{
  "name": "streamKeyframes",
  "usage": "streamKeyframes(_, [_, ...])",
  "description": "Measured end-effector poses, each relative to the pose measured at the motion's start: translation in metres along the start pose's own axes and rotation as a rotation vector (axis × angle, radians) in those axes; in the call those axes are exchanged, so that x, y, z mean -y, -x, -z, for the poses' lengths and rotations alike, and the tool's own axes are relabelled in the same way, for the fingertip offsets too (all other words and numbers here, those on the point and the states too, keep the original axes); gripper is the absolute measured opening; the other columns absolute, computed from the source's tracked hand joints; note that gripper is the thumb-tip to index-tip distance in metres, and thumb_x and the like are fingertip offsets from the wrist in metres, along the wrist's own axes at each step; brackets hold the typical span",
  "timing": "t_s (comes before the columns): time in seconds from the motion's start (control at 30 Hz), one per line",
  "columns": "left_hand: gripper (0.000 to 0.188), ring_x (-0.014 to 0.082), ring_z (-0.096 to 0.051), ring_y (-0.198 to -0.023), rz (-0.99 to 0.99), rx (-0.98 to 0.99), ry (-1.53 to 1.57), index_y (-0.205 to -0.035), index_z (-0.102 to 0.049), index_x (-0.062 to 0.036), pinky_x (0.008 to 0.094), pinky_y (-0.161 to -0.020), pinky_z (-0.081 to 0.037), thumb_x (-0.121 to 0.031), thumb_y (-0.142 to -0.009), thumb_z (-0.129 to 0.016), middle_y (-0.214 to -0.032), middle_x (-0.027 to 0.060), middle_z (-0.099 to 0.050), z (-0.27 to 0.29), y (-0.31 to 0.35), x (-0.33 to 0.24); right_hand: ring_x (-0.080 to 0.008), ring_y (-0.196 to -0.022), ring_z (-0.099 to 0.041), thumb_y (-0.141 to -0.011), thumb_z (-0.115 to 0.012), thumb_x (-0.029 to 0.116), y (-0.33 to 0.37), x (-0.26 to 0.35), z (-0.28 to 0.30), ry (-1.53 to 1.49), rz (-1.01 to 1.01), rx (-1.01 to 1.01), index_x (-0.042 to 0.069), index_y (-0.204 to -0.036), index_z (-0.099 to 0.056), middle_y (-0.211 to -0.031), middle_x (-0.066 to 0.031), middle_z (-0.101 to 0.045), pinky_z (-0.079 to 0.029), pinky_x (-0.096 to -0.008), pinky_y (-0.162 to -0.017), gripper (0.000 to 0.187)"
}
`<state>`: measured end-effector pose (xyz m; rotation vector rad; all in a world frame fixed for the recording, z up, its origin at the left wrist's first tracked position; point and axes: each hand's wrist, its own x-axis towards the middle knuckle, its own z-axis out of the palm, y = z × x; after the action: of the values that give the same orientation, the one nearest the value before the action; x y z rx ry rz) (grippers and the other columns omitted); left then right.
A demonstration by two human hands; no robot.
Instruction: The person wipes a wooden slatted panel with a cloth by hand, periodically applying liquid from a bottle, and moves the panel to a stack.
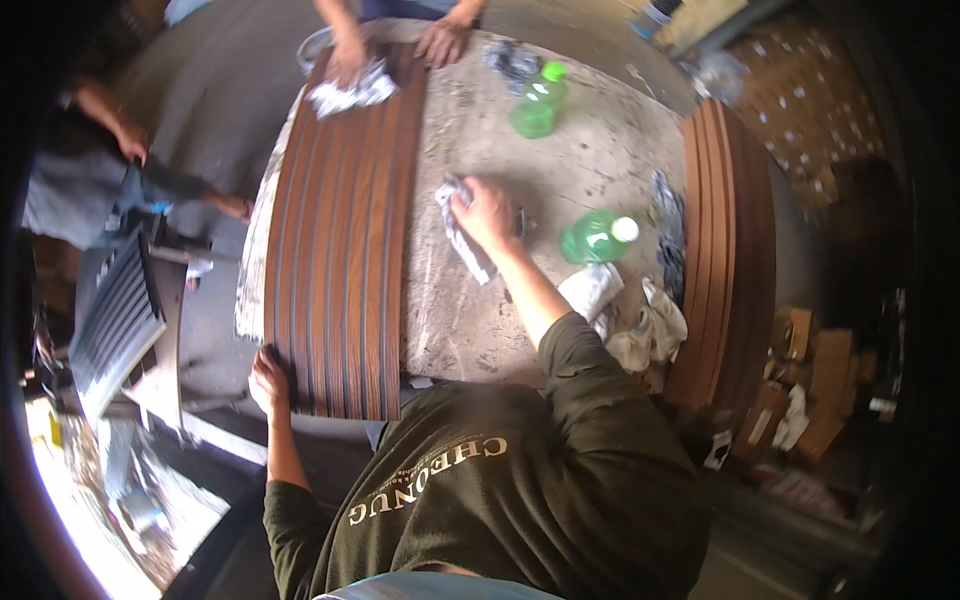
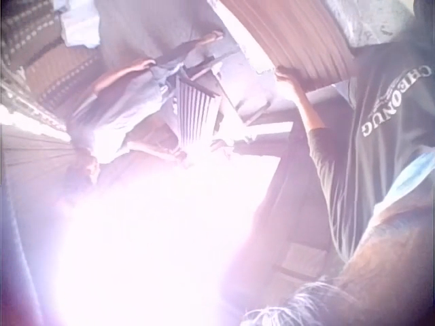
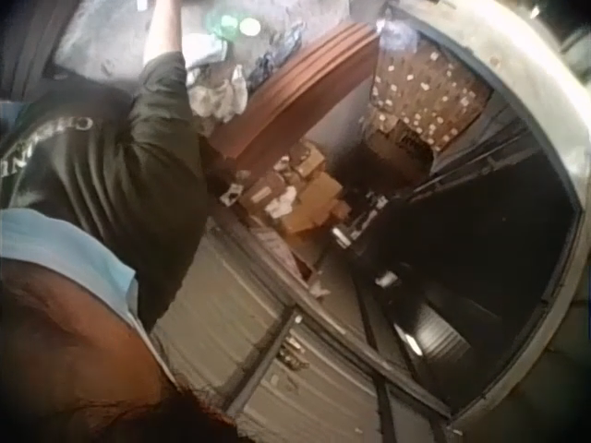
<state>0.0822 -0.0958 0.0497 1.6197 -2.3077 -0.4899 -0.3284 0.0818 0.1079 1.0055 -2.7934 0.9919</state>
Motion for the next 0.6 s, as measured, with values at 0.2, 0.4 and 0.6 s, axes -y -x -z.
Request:
streamKeyframes(0.2, [0.040,0.0376,-0.063,-0.083,-0.061,-0.065,-0.032,-0.099,-0.065,-0.0037,0.0419,-0.071,-0.050,-0.032,-0.095,-0.038,-0.091,0.0192,-0.065,-0.012,-0.004,0.022,-0.0342,-0.111,-0.050,-0.083,-0.055,0.047,-0.011,-0.020,0.068,-0.032,-0.093,-0.148,0.007,-0.126,-0.045,-0.126,-0.0198,-0.046,-0.041,-0.0462,-0.090,0.060])
streamKeyframes(0.4, [0.041,0.0374,-0.062,-0.088,-0.034,-0.026,-0.092,-0.103,-0.063,-0.0046,0.0440,-0.073,-0.048,-0.037,-0.095,-0.039,-0.098,0.0193,-0.065,-0.011,-0.015,0.025,-0.0355,-0.133,-0.026,-0.087,-0.051,0.049,0.106,-0.012,0.096,-0.219,-0.033,0.164,0.006,-0.145,-0.005,-0.146,-0.0214,-0.022,-0.024,-0.0509,-0.107,0.086])
streamKeyframes(0.6, [0.022,0.0256,-0.062,-0.078,-0.349,-0.319,-0.134,-0.095,-0.060,-0.0060,0.0388,-0.068,-0.049,-0.025,-0.091,-0.051,-0.086,0.0094,-0.063,-0.001,-0.009,-0.025,-0.0359,-0.131,-0.030,-0.073,-0.070,0.017,0.213,-0.058,0.117,-0.145,-0.086,-0.208,0.003,-0.135,-0.037,-0.144,-0.0202,-0.025,-0.032,-0.0433,-0.105,0.071])
